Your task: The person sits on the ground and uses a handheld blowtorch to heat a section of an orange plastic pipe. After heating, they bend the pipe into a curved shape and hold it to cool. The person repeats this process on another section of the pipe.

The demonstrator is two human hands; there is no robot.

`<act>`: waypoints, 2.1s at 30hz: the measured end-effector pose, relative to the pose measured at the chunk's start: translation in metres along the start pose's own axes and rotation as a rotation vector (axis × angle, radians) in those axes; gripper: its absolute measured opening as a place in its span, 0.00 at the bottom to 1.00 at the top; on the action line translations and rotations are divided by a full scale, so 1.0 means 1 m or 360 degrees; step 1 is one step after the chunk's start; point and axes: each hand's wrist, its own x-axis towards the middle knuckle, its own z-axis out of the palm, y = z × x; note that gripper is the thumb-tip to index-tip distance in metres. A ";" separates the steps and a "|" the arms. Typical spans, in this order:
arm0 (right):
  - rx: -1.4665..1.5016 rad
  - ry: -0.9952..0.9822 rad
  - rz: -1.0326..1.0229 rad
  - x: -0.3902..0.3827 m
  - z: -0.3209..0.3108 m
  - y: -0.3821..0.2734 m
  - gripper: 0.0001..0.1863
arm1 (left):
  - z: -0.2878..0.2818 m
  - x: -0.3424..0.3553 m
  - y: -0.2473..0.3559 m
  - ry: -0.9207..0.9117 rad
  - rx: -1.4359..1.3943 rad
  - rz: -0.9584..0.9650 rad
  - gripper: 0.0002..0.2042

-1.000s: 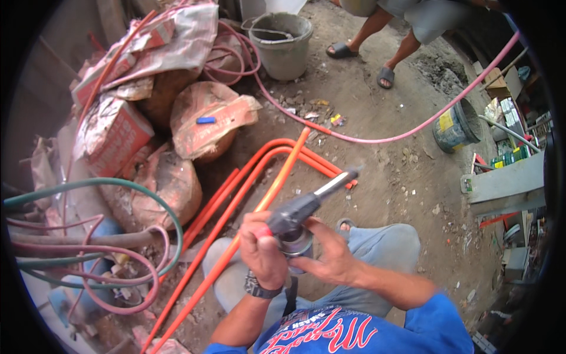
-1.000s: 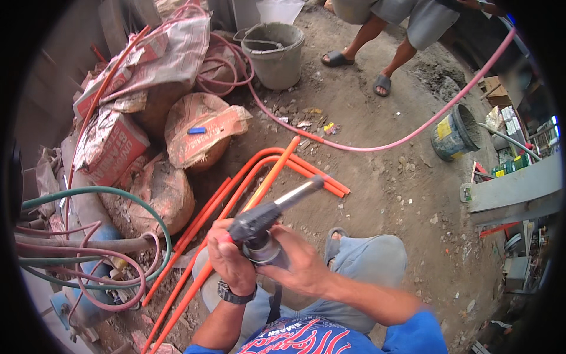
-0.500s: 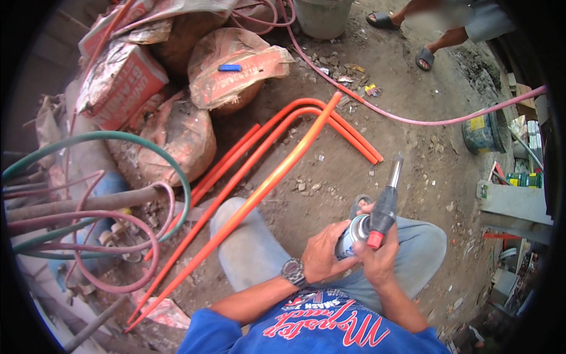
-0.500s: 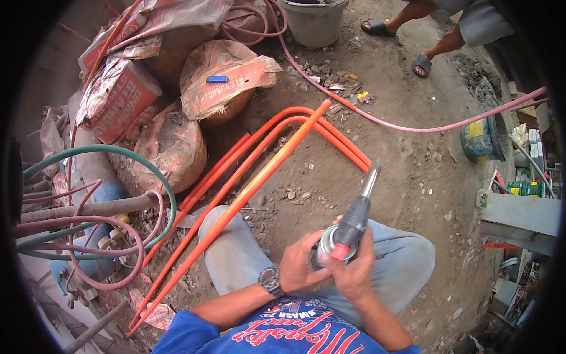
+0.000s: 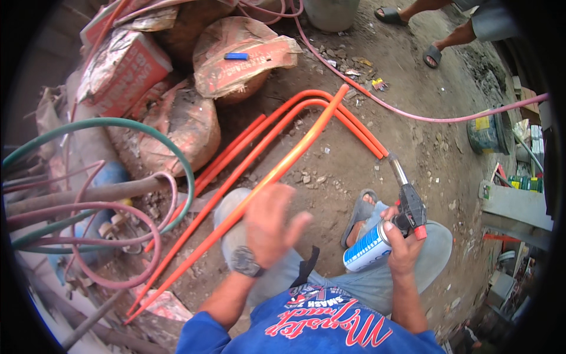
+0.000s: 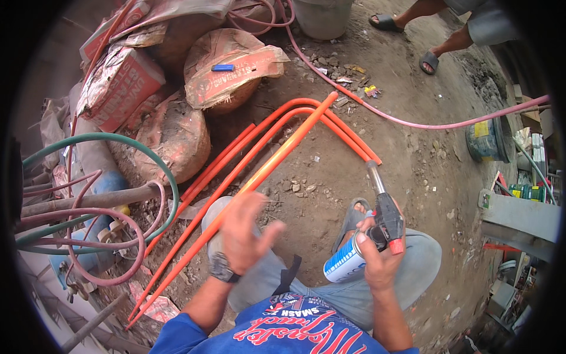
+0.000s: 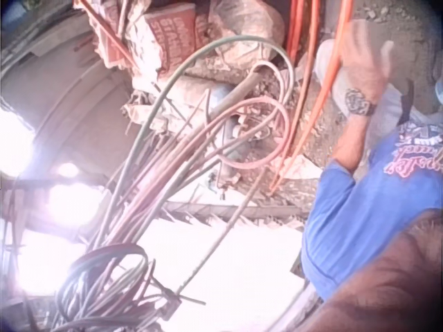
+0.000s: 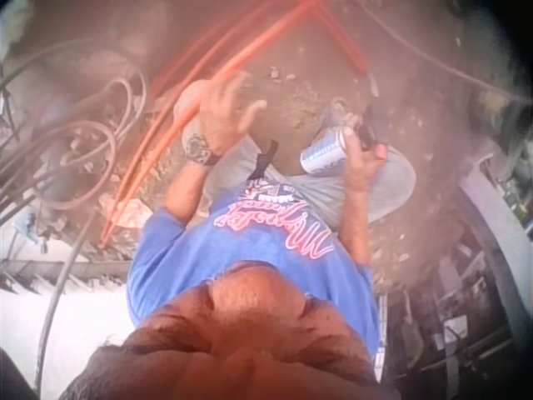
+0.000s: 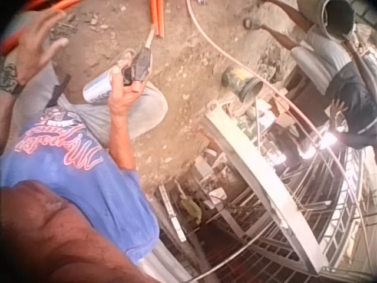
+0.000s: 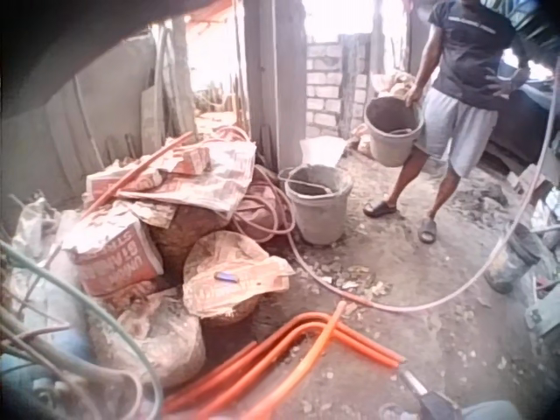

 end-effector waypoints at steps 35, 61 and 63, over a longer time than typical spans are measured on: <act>-0.0682 -0.0976 -0.0701 0.011 0.036 -0.069 0.42 | -0.050 0.030 -0.054 -0.0099 -0.0547 -0.0457 0.18; -0.1041 -0.0927 -0.1113 0.048 0.052 -0.053 0.41 | -0.012 0.021 -0.031 0.0394 -0.0006 -0.0364 0.16; -0.0947 -0.0711 -0.1009 0.054 0.055 -0.056 0.42 | -0.009 0.020 -0.031 0.0434 0.0032 -0.0350 0.17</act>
